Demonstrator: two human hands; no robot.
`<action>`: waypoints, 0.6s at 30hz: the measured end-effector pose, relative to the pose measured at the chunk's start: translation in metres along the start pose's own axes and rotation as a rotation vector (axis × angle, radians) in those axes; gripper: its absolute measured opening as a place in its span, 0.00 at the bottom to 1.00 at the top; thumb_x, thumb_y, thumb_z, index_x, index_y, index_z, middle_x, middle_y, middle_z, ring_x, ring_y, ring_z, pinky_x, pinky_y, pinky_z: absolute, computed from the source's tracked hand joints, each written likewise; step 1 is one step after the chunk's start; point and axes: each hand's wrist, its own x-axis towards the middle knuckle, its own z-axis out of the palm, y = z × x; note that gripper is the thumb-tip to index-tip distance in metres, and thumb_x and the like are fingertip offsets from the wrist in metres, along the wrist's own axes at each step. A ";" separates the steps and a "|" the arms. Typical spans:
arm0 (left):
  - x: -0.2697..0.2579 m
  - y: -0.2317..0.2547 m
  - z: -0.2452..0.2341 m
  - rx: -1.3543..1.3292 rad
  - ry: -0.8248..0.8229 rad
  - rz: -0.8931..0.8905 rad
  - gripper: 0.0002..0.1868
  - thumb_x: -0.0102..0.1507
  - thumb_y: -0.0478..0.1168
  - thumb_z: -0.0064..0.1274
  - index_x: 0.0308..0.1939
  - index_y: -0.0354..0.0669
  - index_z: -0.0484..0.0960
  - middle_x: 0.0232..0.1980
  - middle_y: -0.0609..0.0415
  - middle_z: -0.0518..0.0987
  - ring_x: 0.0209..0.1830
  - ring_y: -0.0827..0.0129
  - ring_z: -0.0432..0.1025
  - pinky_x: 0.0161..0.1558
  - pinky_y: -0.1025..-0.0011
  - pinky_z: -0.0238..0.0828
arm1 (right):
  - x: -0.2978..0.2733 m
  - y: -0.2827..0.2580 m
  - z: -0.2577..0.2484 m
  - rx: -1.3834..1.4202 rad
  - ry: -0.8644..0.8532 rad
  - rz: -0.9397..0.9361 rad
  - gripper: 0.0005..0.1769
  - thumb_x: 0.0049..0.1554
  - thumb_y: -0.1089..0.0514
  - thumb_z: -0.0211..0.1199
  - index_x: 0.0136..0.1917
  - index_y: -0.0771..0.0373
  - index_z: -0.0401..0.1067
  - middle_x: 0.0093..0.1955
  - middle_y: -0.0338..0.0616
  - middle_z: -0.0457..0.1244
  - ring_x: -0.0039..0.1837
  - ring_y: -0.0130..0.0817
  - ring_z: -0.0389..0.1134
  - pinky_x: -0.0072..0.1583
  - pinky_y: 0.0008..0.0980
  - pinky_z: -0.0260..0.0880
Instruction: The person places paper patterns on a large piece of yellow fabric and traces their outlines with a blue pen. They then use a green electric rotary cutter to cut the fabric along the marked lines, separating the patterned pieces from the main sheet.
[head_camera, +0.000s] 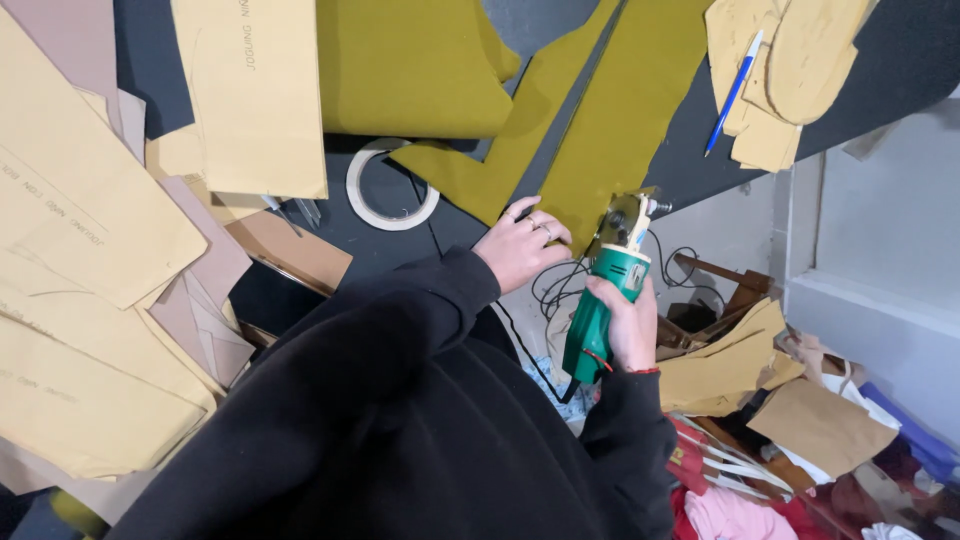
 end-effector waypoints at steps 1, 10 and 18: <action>0.000 0.001 -0.001 0.000 0.002 0.000 0.09 0.61 0.37 0.52 0.43 0.55 0.83 0.51 0.65 0.78 0.59 0.69 0.70 0.74 0.49 0.52 | 0.001 -0.004 0.001 -0.001 0.000 -0.001 0.24 0.50 0.60 0.67 0.57 0.64 0.62 0.42 0.47 0.65 0.35 0.38 0.70 0.37 0.38 0.74; 0.001 0.001 -0.002 0.012 -0.018 -0.005 0.09 0.60 0.38 0.52 0.42 0.56 0.83 0.51 0.65 0.78 0.60 0.69 0.70 0.74 0.49 0.52 | 0.034 -0.011 -0.005 0.008 0.006 -0.031 0.24 0.51 0.59 0.68 0.57 0.66 0.63 0.42 0.46 0.65 0.35 0.38 0.70 0.36 0.41 0.75; 0.001 0.001 -0.005 0.024 -0.008 0.005 0.11 0.59 0.36 0.51 0.43 0.56 0.84 0.51 0.65 0.78 0.59 0.69 0.70 0.74 0.49 0.53 | 0.056 -0.030 -0.004 0.021 -0.019 -0.080 0.22 0.52 0.59 0.68 0.56 0.66 0.65 0.40 0.47 0.65 0.34 0.39 0.68 0.37 0.39 0.72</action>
